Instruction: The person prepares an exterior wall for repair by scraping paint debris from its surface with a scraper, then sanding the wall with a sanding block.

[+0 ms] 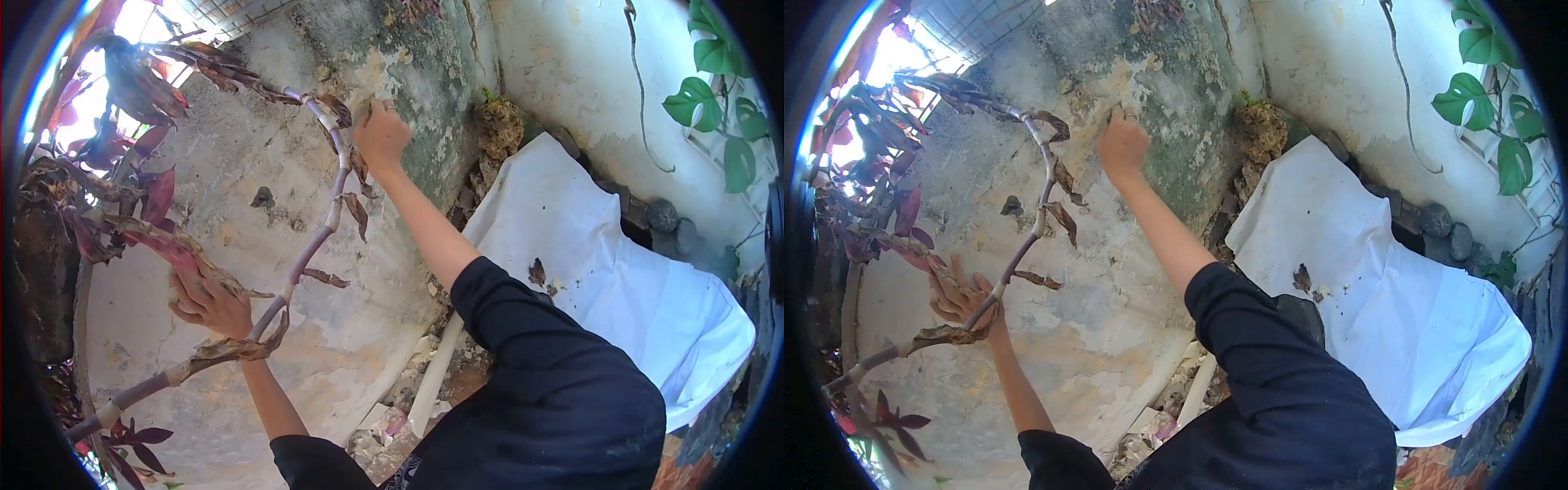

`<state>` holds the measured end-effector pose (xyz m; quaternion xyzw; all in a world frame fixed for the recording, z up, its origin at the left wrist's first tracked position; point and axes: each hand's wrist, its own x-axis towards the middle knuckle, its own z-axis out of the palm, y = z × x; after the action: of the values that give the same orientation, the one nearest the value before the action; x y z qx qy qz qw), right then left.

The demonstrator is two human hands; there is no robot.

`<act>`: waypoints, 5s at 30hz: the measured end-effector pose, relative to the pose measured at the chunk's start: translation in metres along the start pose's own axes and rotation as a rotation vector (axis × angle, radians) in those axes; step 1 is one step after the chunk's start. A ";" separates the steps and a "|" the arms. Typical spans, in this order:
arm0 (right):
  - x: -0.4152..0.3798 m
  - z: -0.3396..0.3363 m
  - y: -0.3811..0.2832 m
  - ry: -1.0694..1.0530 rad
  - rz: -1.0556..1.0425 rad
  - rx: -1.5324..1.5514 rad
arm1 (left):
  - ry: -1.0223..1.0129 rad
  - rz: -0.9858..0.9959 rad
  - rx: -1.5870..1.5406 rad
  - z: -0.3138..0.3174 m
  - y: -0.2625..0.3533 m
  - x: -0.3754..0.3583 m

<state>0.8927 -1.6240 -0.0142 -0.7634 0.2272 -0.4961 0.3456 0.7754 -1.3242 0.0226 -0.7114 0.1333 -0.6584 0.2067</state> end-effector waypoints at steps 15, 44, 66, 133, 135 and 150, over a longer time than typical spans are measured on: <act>0.035 0.016 0.041 0.150 0.027 0.017 | -0.061 -0.038 0.065 0.005 -0.001 -0.006; -0.030 0.028 0.021 0.117 -0.031 -0.031 | 0.026 -0.050 -0.063 0.007 -0.005 -0.004; 0.007 -0.018 0.071 0.200 -0.073 0.209 | -0.007 0.002 0.102 0.006 -0.001 -0.003; 0.087 0.023 0.001 0.414 0.161 0.220 | -0.079 -0.037 0.073 0.007 -0.004 -0.010; 0.107 0.024 -0.001 0.428 0.214 0.180 | -0.070 -0.029 0.069 0.007 -0.006 -0.011; 0.096 -0.011 0.075 0.244 0.159 0.314 | -0.091 -0.058 0.070 0.004 -0.001 -0.009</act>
<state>0.9209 -1.7431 -0.0098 -0.6143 0.2467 -0.5853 0.4682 0.7789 -1.3184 0.0155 -0.7366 0.0797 -0.6352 0.2181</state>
